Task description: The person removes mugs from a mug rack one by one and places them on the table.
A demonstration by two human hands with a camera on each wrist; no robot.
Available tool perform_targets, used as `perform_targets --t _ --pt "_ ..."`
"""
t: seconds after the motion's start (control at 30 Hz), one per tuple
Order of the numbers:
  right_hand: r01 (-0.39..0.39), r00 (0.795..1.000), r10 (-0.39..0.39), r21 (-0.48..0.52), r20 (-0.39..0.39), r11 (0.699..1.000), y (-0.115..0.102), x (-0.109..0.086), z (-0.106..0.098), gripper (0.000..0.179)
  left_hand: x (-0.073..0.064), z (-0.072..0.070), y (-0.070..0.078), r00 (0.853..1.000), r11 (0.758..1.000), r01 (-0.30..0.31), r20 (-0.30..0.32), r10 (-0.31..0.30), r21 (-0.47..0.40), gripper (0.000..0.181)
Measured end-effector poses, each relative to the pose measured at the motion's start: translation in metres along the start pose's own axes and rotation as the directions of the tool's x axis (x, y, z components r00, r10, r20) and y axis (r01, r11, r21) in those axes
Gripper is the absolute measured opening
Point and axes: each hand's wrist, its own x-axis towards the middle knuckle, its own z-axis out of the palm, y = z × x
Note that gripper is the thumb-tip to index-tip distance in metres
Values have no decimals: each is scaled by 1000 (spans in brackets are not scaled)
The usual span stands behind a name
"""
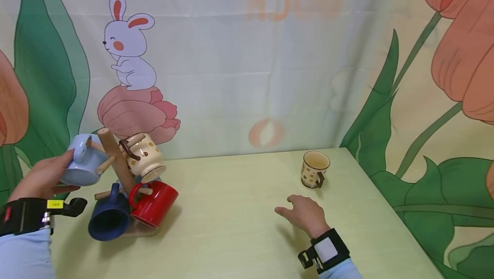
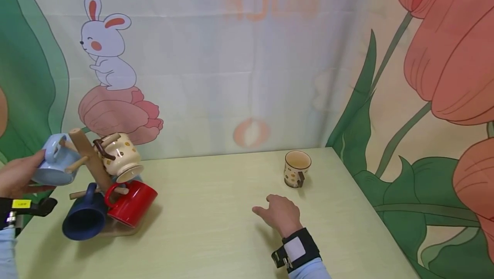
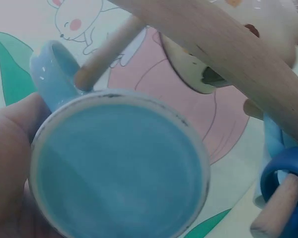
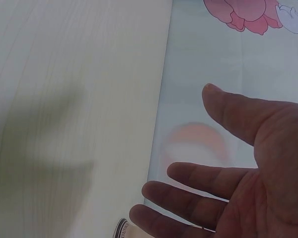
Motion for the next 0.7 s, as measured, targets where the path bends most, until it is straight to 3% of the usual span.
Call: perform_targets --t 0.13,0.27,0.5,0.7 --pt "1 1000 -1 -4 0 1000 0 0 0 61 -6 -2 4 997 1000 -13 -77 11 -24 100" --pt "7 1000 -7 -3 0 1000 0 -1 0 61 -15 -2 9 983 998 -23 -184 12 -57 97" --pt "18 1000 -18 2 -2 1000 -1 -1 0 61 -23 -4 16 927 988 -13 -371 -46 -157 100" --pt "26 1000 -26 2 1 1000 -2 -1 0 62 -28 -7 10 885 967 -54 -461 -69 -248 94"
